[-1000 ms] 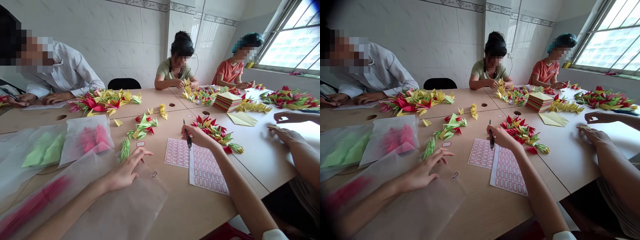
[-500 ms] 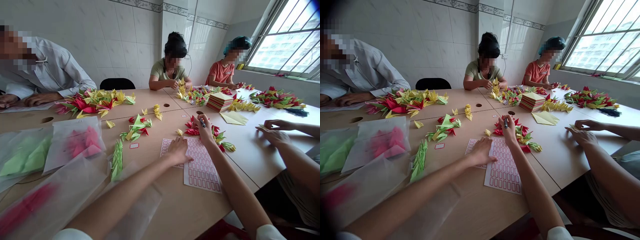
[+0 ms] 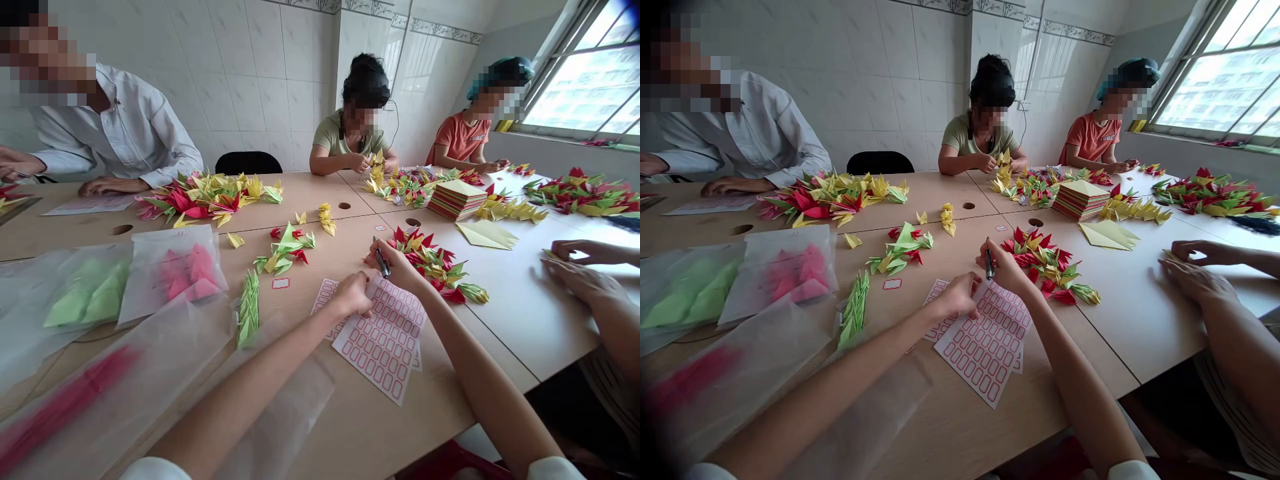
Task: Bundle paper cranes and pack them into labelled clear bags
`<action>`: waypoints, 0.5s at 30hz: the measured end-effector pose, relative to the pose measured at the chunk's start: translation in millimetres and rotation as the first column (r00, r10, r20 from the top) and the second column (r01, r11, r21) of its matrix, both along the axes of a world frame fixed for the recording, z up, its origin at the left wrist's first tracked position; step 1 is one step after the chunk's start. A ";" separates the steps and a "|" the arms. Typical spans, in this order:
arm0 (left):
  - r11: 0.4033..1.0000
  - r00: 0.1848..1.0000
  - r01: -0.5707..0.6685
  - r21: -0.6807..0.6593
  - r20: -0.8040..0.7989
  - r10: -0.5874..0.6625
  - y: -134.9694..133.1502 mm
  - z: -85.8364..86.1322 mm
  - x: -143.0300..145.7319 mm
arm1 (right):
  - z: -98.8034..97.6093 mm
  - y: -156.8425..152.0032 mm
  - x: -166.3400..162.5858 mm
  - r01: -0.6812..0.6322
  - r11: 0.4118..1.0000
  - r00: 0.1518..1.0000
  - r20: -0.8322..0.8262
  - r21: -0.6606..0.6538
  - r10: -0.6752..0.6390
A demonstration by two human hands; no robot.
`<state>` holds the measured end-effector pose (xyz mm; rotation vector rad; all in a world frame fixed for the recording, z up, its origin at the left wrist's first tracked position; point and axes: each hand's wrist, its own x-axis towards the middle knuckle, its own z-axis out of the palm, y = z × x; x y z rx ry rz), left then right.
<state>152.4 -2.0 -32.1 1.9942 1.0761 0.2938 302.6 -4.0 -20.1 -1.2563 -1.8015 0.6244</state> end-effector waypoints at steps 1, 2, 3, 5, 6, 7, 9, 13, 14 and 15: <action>1.000 1.000 -0.013 -0.005 0.029 0.013 2.7 -2.4 -1.9 | 0.2 0.1 2.1 0.005 1.000 0.999 0.049 -0.004 -0.005; 1.000 0.998 -0.019 -0.010 0.061 0.020 5.6 -3.8 -3.5 | 1.0 0.2 4.8 0.023 1.000 0.996 0.083 -0.007 -0.022; 1.000 0.995 -0.020 -0.015 0.100 0.021 8.4 -3.7 -5.1 | 2.5 0.2 8.2 0.049 0.999 0.994 0.102 -0.007 -0.048; 0.999 0.981 -0.007 -0.038 0.192 0.014 14.3 2.8 -9.8 | 7.6 -0.5 15.5 0.103 0.995 0.992 0.073 -0.003 -0.103; 0.999 0.972 0.004 -0.053 0.237 0.009 17.1 9.7 -13.6 | 11.2 -1.4 18.5 0.116 0.993 0.993 0.017 -0.006 -0.116; 0.997 0.961 0.020 -0.069 0.275 -0.001 19.7 19.2 -18.7 | 15.1 -2.8 20.5 0.122 0.992 0.990 -0.066 -0.011 -0.122; 0.990 0.943 0.066 -0.123 0.332 -0.022 23.5 43.6 -33.4 | 23.2 -7.4 18.5 0.111 0.993 0.956 -0.269 -0.029 -0.115; 0.925 0.945 0.148 -0.350 0.325 -0.029 19.8 88.9 -75.0 | 32.9 -24.3 -16.7 0.007 0.998 0.879 -0.475 -0.067 -0.038; 0.917 0.952 0.135 -0.375 0.305 -0.016 15.6 94.0 -86.0 | 33.0 -30.2 -30.3 -0.024 0.997 0.877 -0.481 -0.075 -0.016; 0.912 0.954 0.113 -0.394 0.299 0.011 10.1 95.8 -96.6 | 32.5 -36.4 -44.2 -0.073 0.992 0.873 -0.487 -0.100 0.015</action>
